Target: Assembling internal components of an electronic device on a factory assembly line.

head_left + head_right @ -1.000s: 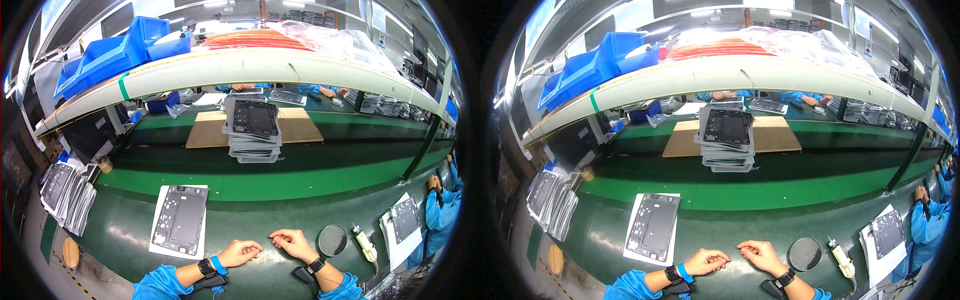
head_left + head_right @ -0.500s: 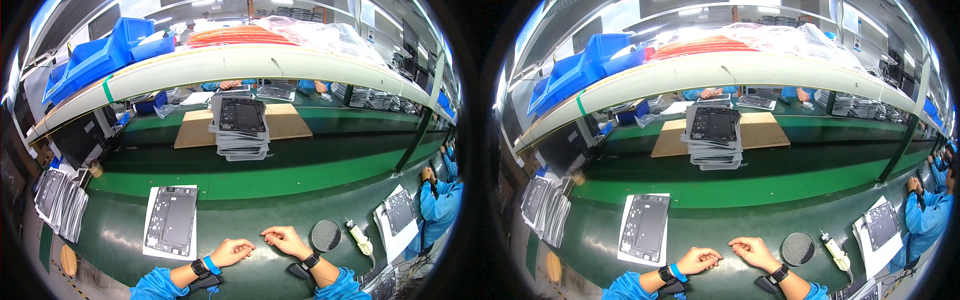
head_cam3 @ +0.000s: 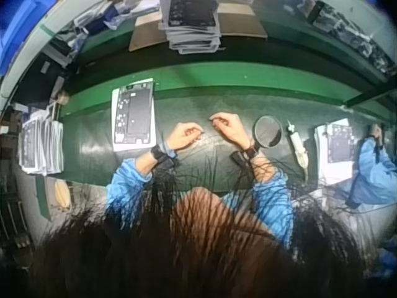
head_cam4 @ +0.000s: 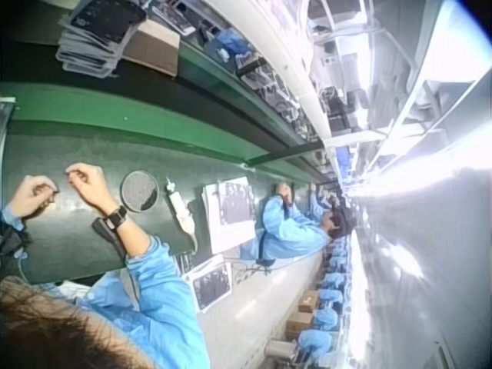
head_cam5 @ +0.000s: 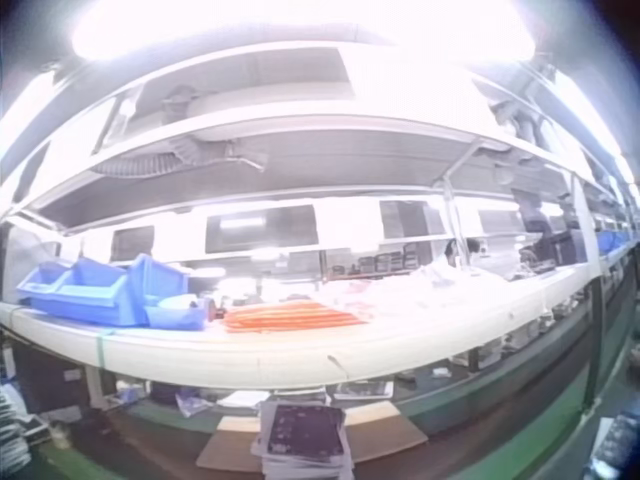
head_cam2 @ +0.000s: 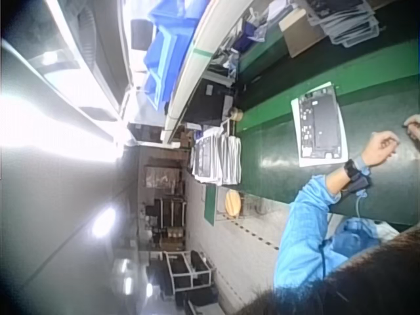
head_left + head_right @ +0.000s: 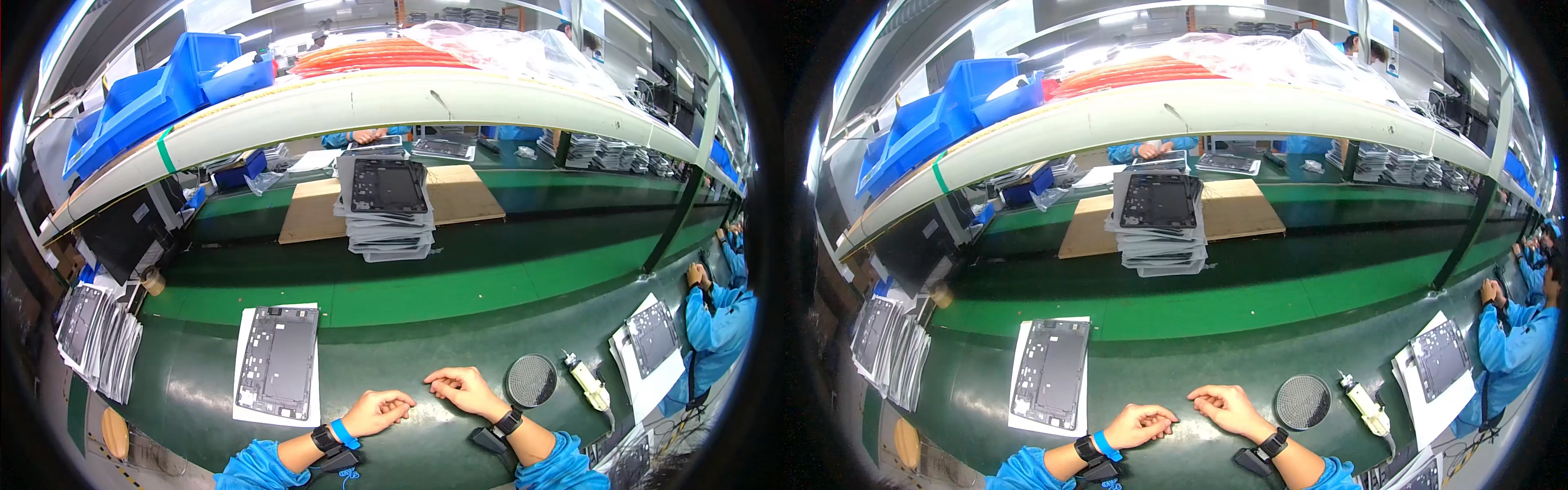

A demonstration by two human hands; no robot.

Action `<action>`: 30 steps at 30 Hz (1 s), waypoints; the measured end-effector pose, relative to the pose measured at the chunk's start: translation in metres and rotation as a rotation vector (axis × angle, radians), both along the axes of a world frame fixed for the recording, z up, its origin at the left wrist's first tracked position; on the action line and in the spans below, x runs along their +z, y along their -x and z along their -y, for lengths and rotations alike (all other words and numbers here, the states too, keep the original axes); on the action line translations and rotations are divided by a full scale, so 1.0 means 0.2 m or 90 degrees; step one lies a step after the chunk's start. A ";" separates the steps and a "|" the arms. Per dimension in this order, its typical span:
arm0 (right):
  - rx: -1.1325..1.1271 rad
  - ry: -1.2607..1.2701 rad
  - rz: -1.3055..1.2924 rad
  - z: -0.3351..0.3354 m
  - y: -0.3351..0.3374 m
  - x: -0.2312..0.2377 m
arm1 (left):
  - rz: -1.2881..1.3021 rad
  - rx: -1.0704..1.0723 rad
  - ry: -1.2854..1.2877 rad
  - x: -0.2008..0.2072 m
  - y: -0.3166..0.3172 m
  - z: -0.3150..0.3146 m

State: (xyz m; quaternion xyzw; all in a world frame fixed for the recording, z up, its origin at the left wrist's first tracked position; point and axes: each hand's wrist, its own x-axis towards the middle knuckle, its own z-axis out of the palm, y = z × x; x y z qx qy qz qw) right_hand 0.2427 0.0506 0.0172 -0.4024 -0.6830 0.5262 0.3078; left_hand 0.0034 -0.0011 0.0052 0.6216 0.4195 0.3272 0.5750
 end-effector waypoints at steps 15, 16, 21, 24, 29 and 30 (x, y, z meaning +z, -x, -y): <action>0.007 0.009 -0.005 -0.01 0.01 -0.01 | 0.014 -0.003 0.003 -0.01 0.01 0.00; 0.007 0.013 -0.009 -0.01 0.01 -0.01 | 0.008 -0.002 0.002 0.00 0.01 0.00; -0.006 0.013 -0.004 0.00 -0.01 -0.01 | 0.000 -0.016 0.005 -0.03 0.00 -0.02; -0.010 -0.002 0.017 -0.01 0.00 0.00 | 0.017 -0.014 -0.013 -0.04 0.00 -0.02; 0.010 0.000 -0.014 -0.02 0.00 -0.02 | -0.009 -0.009 0.010 -0.01 0.01 -0.02; 0.014 0.001 -0.024 -0.01 0.00 -0.03 | -0.018 -0.005 0.010 -0.01 0.02 -0.01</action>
